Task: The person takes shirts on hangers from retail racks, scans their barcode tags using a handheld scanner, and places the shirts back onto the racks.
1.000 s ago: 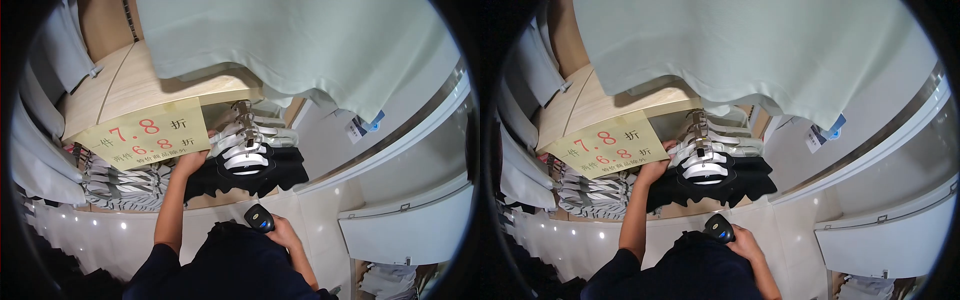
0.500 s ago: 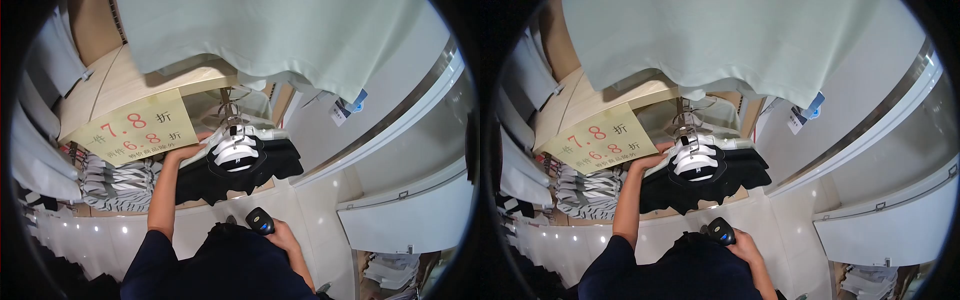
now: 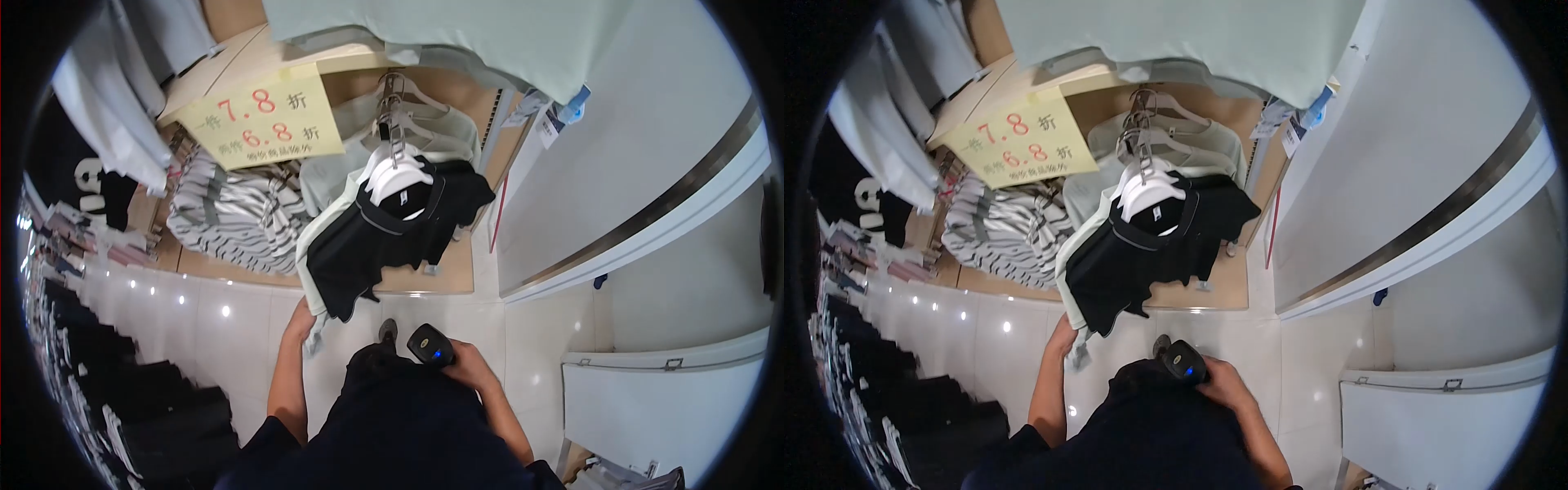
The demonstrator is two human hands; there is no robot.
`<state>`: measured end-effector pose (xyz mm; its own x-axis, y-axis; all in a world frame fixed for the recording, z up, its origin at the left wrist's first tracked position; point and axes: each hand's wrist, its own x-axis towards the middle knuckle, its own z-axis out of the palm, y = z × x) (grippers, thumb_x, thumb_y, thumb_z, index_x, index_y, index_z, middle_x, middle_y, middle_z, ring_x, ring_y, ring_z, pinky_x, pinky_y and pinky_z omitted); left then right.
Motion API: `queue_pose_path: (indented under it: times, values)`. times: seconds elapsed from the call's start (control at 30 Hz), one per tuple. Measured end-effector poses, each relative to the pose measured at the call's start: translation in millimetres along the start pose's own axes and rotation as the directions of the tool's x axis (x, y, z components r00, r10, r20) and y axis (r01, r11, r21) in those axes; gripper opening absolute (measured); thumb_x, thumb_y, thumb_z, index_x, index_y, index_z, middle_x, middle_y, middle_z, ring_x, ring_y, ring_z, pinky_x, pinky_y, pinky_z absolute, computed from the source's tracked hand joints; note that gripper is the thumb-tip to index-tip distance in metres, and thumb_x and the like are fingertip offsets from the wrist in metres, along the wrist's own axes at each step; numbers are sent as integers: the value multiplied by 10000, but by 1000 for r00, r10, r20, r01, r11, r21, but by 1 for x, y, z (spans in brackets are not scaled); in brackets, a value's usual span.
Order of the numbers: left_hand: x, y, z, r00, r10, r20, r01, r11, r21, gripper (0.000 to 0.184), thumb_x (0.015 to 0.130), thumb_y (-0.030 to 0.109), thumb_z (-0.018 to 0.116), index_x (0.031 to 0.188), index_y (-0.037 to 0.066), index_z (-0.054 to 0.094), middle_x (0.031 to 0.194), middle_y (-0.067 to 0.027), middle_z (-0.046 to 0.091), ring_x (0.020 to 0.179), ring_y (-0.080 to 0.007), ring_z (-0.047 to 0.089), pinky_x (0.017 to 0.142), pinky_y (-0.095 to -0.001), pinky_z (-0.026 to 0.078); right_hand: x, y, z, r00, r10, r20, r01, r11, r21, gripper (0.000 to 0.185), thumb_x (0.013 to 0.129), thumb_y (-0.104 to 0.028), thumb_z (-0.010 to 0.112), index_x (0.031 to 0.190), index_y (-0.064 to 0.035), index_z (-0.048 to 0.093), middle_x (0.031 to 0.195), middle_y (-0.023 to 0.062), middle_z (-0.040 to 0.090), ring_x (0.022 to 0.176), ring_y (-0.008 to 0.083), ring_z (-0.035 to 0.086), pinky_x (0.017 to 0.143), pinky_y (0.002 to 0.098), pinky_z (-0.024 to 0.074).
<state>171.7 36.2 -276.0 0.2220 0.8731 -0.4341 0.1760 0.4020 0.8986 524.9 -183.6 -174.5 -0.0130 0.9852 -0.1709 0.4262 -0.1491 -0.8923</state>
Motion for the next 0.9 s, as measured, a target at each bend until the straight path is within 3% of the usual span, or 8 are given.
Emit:
queue_pose_path:
  times: [0.13, 0.23, 0.3, 0.4, 0.63, 0.77, 0.83, 0.9]
  values:
    - [-26, -3, 36, 988, 55, -145, -81, 981, -178, 289, 987, 124, 479, 1233, 47, 611, 1034, -56, 670, 911, -154, 624, 814, -303, 506, -36, 24, -4, 992, 39, 121, -43, 999, 29, 399, 735, -94, 770, 1114, -35, 660, 1043, 184, 706, 994, 368, 674, 873, 411, 526]
    - [-12, -14, 31, 957, 53, -286, -159, 919, -362, 393, 994, 97, 500, 1386, 68, 517, 1204, -72, 649, 1076, -199, 615, 963, -359, 479, -66, 37, -12, 980, 92, 177, -99, 995, 32, 415, 760, -138, 792, 1139, -32, 659, 1082, 185, 710, 1017, 336, 685, 883, 391, 523]
    - [0, -5, 31, 879, 111, -464, -278, 910, -308, 333, 1002, 157, 567, 1321, 65, 544, 1183, -68, 652, 1079, -195, 606, 942, -351, 483, -86, 54, -10, 977, 98, 188, -108, 993, 41, 430, 756, -148, 796, 1146, -31, 660, 1065, 187, 713, 1008, 338, 688, 879, 391, 524]
    - [-8, 33, 39, 864, 87, -496, -335, 834, -438, 398, 1006, 173, 573, 1364, 19, 488, 1268, -99, 610, 1124, -203, 595, 979, -340, 451, -107, 77, -15, 982, 38, 187, -55, 995, 84, 429, 757, -156, 793, 1147, -34, 665, 1034, 189, 719, 979, 336, 696, 868, 392, 528]
    - [-34, 102, 19, 795, 204, -571, -556, 621, -553, 273, 1034, 207, 530, 1265, 61, 513, 1115, -93, 622, 982, -230, 620, 845, -386, 527, -124, 86, -28, 983, 89, 160, -106, 989, 105, 407, 762, -142, 783, 1131, -15, 669, 1031, 188, 723, 968, 312, 704, 869, 386, 531]
    - [-79, 54, 17, 784, 244, -571, -558, 680, -476, 265, 1024, 129, 517, 1279, 57, 502, 1116, -89, 620, 980, -211, 621, 851, -377, 524, -128, 68, -42, 986, 111, 125, -123, 988, 97, 410, 767, -141, 782, 1136, -2, 671, 1029, 165, 733, 972, 268, 705, 884, 370, 527]
    - [-117, 19, 19, 791, 264, -552, -474, 834, -281, 215, 994, 140, 579, 1187, 47, 557, 1002, -49, 635, 899, -180, 611, 807, -331, 504, -128, 85, -43, 988, 88, 130, -115, 970, 214, 415, 772, -142, 783, 1142, 8, 671, 1040, 145, 735, 982, 235, 697, 898, 360, 522]
    - [-159, -2, 11, 754, 366, -545, -366, 924, 114, 240, 959, 206, 648, 1126, 41, 600, 944, -46, 641, 861, -150, 577, 771, -312, 482, -134, 86, -46, 983, 113, 145, -150, 951, 271, 437, 780, -148, 790, 1162, 24, 665, 1073, 122, 733, 1002, 193, 683, 928, 348, 513]
